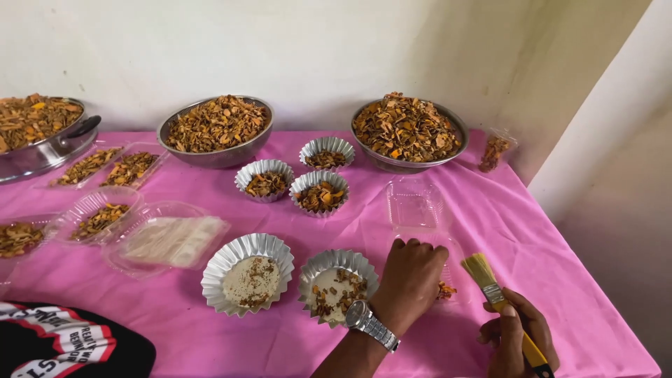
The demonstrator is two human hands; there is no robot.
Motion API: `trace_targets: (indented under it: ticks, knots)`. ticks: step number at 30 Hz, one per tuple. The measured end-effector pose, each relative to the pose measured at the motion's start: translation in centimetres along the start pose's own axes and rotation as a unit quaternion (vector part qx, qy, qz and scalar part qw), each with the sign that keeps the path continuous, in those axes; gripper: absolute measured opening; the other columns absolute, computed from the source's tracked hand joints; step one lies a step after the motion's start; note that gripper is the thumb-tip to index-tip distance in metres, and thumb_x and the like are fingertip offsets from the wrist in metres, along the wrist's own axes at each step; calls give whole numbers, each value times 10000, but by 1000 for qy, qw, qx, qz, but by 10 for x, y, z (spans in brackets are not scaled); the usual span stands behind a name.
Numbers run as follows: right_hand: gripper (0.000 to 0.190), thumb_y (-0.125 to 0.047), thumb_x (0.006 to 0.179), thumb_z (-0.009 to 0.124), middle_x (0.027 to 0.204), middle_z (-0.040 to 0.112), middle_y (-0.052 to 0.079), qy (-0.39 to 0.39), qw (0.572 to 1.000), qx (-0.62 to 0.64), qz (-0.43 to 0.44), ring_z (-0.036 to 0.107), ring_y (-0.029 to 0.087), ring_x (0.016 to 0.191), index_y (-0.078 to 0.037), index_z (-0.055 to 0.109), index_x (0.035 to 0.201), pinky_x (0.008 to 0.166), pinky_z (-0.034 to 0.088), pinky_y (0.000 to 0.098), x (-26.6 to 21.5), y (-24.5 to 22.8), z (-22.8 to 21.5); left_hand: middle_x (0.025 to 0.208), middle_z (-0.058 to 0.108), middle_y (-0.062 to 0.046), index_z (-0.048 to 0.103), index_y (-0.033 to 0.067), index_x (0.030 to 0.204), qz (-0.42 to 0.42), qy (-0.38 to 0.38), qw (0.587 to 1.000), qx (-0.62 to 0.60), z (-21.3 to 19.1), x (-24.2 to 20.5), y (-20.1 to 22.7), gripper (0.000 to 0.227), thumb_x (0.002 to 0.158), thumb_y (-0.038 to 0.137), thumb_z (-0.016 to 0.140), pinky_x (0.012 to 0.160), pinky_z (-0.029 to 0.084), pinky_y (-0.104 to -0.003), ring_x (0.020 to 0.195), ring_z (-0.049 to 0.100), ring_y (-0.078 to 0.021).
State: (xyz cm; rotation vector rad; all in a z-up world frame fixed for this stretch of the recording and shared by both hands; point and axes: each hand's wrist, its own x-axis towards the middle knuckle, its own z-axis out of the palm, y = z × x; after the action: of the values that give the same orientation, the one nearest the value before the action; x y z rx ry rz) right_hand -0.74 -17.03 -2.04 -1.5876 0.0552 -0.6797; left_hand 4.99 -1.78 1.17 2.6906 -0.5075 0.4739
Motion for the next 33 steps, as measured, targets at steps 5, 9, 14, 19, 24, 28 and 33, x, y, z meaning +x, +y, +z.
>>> trace_targets:
  ticks: [5,9,14,19,24,28,33]
  knots:
    - [296,-112,1078,490,915,705,200,13,999,-15,26,556,204,515,46,658,1264,524,398,270,-4,-13,1,606,614,-73,656,50,851,5,10,1000,12,3,3,-9,236,763,-156,579,713,506,-472,605,613,-285]
    - [297,-118,1062,496,918,702,178,14,1000,-4,22,548,193,522,47,655,1251,536,398,267,-3,-8,-2,727,757,-93,766,39,1066,3,-32,996,-78,-39,-8,-6,302,882,-122,588,829,552,-513,649,715,-285]
    - [295,-86,1114,494,962,680,216,-2,1000,21,-10,534,212,554,85,632,1309,557,434,272,-4,-6,-4,541,646,-24,690,65,777,-93,70,991,-68,-110,-41,-36,235,1007,100,658,1045,523,-431,475,594,-146]
    - [281,-52,1117,504,1002,691,244,-5,1000,19,-17,567,241,572,116,633,1301,579,469,297,-9,-9,-4,762,720,-13,706,141,919,-171,-67,983,10,-106,-83,-63,65,953,189,736,870,456,-368,786,577,-176]
    - [286,-31,1104,489,986,702,239,-19,1000,-5,-5,581,246,571,118,648,1289,565,474,310,-9,-18,-5,934,802,-14,750,138,1079,-174,-148,973,26,-84,-97,-67,215,870,122,798,942,415,-389,1004,563,-209]
    - [281,-33,1110,494,989,699,257,-20,1000,4,-6,581,255,577,128,645,1284,584,479,314,-9,-19,-5,850,741,24,658,171,872,-160,-151,975,34,-72,-99,-74,234,783,-43,689,911,369,-415,1018,525,-227]
    - [290,-63,1114,499,973,705,241,-29,1000,-11,-2,590,250,567,118,649,1282,581,483,320,-8,-16,-6,985,737,40,673,180,946,-176,-184,967,25,-67,-98,-76,340,782,-113,622,1008,314,-426,1081,516,-239]
